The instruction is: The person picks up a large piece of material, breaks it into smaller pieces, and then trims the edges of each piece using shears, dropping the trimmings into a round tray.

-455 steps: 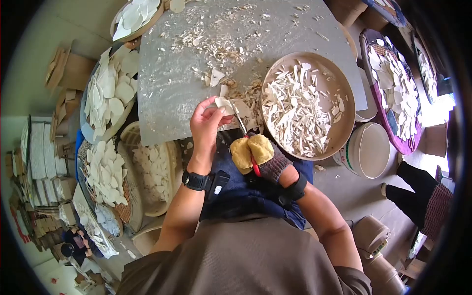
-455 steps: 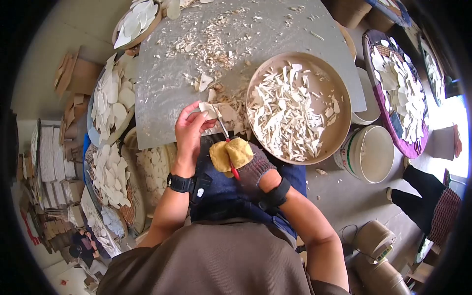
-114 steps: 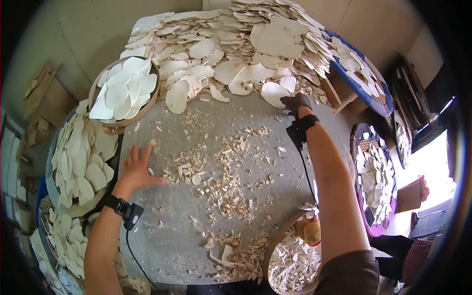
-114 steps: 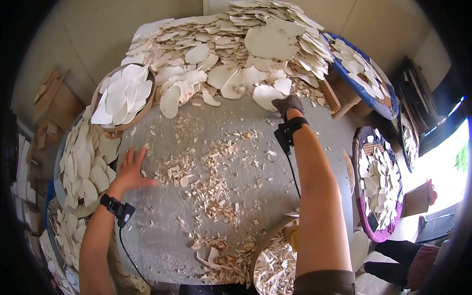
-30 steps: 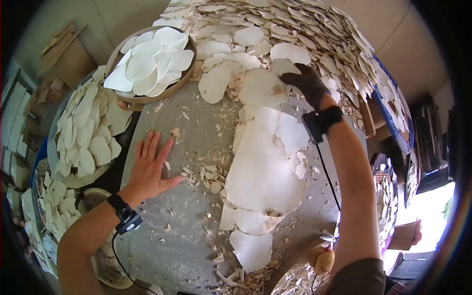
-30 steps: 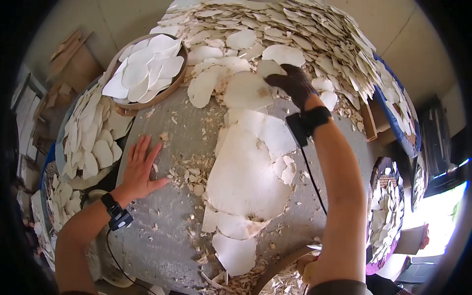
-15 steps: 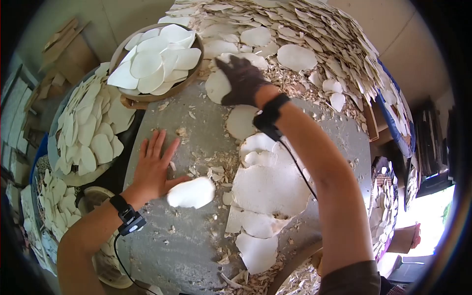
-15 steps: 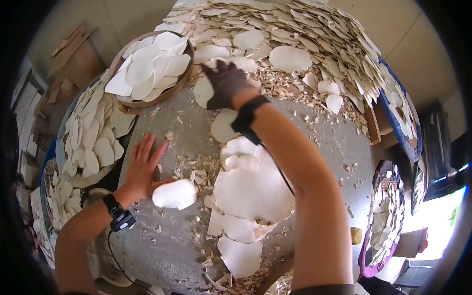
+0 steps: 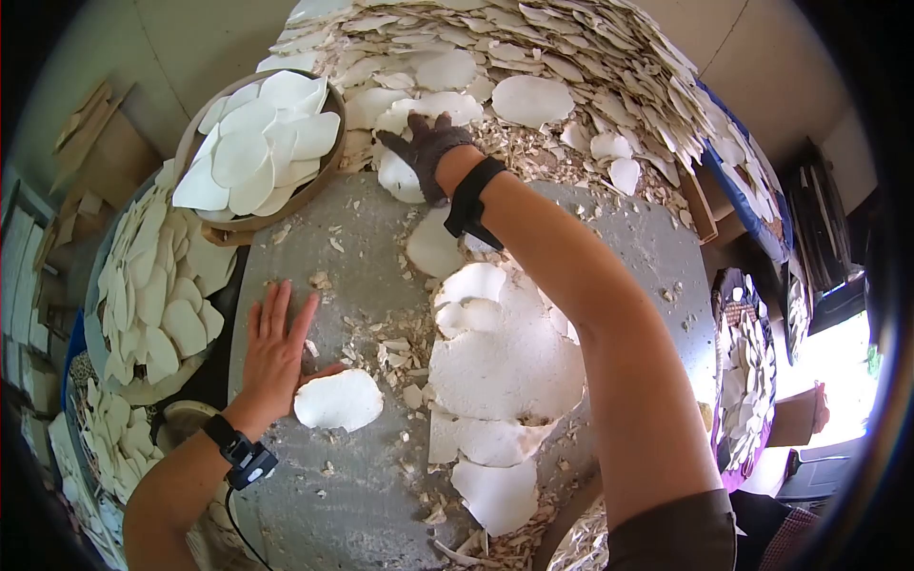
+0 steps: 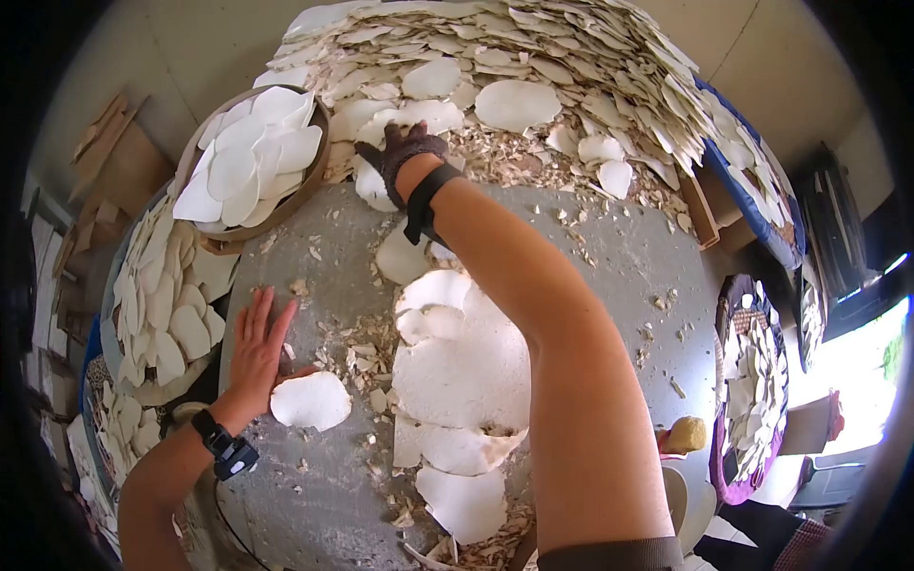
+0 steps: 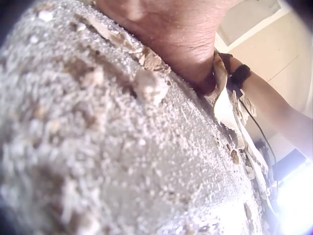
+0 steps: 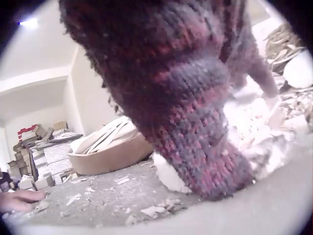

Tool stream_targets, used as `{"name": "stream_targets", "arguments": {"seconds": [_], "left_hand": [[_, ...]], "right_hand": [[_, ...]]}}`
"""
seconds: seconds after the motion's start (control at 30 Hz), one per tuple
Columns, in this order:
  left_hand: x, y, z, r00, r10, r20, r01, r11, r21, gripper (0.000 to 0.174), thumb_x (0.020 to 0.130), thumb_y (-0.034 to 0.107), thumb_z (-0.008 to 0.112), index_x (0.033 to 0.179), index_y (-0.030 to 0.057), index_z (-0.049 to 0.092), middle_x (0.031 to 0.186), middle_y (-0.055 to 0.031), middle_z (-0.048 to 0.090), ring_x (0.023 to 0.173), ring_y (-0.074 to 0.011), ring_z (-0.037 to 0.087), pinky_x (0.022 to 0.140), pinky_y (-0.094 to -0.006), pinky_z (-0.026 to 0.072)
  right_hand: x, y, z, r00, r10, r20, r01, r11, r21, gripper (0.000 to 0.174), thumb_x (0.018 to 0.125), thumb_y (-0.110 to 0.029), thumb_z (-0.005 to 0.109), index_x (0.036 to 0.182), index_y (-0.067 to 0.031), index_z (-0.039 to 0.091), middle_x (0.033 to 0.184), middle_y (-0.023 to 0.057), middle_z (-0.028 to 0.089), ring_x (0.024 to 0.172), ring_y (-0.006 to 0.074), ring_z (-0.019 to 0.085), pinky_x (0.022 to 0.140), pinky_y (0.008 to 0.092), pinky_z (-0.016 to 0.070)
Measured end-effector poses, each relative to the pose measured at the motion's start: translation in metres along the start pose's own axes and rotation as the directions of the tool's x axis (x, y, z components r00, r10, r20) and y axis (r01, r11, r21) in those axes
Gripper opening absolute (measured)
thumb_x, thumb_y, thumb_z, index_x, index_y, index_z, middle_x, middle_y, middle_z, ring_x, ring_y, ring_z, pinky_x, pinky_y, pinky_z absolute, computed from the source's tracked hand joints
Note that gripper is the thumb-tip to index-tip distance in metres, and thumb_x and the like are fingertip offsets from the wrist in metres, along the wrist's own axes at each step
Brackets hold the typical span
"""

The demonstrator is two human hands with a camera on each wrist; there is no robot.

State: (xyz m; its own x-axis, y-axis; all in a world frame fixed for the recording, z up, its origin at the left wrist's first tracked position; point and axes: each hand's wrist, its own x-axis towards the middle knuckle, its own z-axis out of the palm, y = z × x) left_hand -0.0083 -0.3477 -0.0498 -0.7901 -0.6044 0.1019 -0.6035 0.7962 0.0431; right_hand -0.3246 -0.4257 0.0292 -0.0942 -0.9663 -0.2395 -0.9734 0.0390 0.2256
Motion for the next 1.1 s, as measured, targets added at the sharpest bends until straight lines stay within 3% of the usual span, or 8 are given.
{"name": "stream_targets", "arguments": {"seconds": [0.3,0.4,0.63,0.73,0.87,0.97,1.07,1.1], "left_hand": [[0.001,0.000,0.001,1.000,-0.004,0.000,0.004,1.000,0.006,0.090,0.073,0.057,0.064,0.141,0.0100,0.028,0.144,-0.0257,0.022,0.134,-0.0421,0.019,0.107,-0.0545,0.0154],[0.000,0.000,0.001,1.000,-0.010,0.009,0.010,1.000,0.008,0.090,0.073,0.057,0.064,0.141,0.0104,0.028,0.144,-0.0254,0.021,0.134,-0.0422,0.019,0.107,-0.0544,0.0156],[0.001,0.000,0.002,1.000,-0.014,0.005,0.014,1.000,0.010,0.090,0.071,0.054,0.067,0.141,0.0098,0.029,0.146,-0.0228,0.019,0.135,-0.0407,0.019,0.108,-0.0531,0.0157],[0.000,-0.001,0.002,1.000,-0.015,-0.001,0.015,1.000,0.008,0.090,0.071,0.052,0.067,0.140,0.0094,0.030,0.146,-0.0219,0.019,0.135,-0.0400,0.019,0.109,-0.0517,0.0152],[0.001,0.000,0.000,1.000,-0.006,-0.006,0.006,1.000,0.000,0.088,0.073,0.055,0.065,0.141,0.0112,0.030,0.145,-0.0231,0.021,0.134,-0.0407,0.020,0.108,-0.0525,0.0171],[0.001,0.001,-0.002,1.000,-0.005,-0.003,0.005,1.000,-0.010,0.089,0.072,0.055,0.066,0.141,0.0112,0.030,0.145,-0.0234,0.020,0.135,-0.0403,0.019,0.107,-0.0529,0.0165],[0.001,0.001,-0.002,1.000,-0.013,0.022,0.014,1.000,-0.007,0.089,0.072,0.054,0.066,0.140,0.0104,0.030,0.145,-0.0237,0.020,0.135,-0.0400,0.018,0.107,-0.0534,0.0157],[0.001,0.001,-0.001,1.000,-0.013,0.021,0.013,1.000,0.002,0.089,0.072,0.054,0.066,0.140,0.0101,0.030,0.145,-0.0238,0.020,0.135,-0.0401,0.018,0.107,-0.0536,0.0156]], "right_hand": [[-0.010,0.029,0.028,0.872,-0.044,-0.487,0.098,0.991,0.087,0.098,0.066,-0.021,0.074,0.145,-0.0255,0.017,0.134,0.0243,0.034,0.103,0.0413,0.052,0.085,0.0459,0.0489],[0.000,0.030,0.022,0.923,-0.068,-0.377,0.157,0.965,0.209,0.091,0.069,-0.018,0.071,0.144,-0.0251,0.020,0.128,0.0234,0.040,0.099,0.0401,0.055,0.084,0.0453,0.0490],[0.027,0.027,0.033,0.913,-0.133,-0.386,0.116,0.991,-0.067,0.076,0.076,-0.018,0.064,0.142,-0.0203,0.027,0.123,0.0211,0.045,0.097,0.0386,0.057,0.083,0.0433,0.0493],[0.024,0.033,0.031,0.887,-0.152,-0.437,0.190,0.981,0.046,0.049,0.078,-0.011,0.055,0.126,-0.0145,0.049,0.119,0.0201,0.051,0.104,0.0364,0.056,0.085,0.0427,0.0484],[0.008,0.052,0.016,0.757,-0.207,-0.620,0.238,0.971,-0.034,0.019,0.078,-0.012,0.052,0.093,-0.0073,0.062,0.103,0.0156,0.059,0.093,0.0314,0.061,0.074,0.0418,0.0510],[-0.024,0.062,0.020,0.722,-0.279,-0.633,0.335,0.942,-0.034,0.019,0.078,-0.014,0.052,0.094,-0.0091,0.062,0.097,0.0140,0.061,0.083,0.0317,0.063,0.068,0.0414,0.0517],[-0.085,0.055,0.021,0.652,-0.480,-0.587,0.665,0.733,0.140,0.025,0.075,-0.017,0.059,0.097,-0.0074,0.065,0.087,0.0125,0.064,0.076,0.0291,0.064,0.066,0.0367,0.0527],[-0.104,0.059,0.023,0.607,-0.540,-0.583,0.789,0.499,0.358,0.023,0.077,-0.015,0.059,0.098,-0.0058,0.064,0.088,0.0123,0.065,0.075,0.0283,0.063,0.067,0.0358,0.0523]]}}
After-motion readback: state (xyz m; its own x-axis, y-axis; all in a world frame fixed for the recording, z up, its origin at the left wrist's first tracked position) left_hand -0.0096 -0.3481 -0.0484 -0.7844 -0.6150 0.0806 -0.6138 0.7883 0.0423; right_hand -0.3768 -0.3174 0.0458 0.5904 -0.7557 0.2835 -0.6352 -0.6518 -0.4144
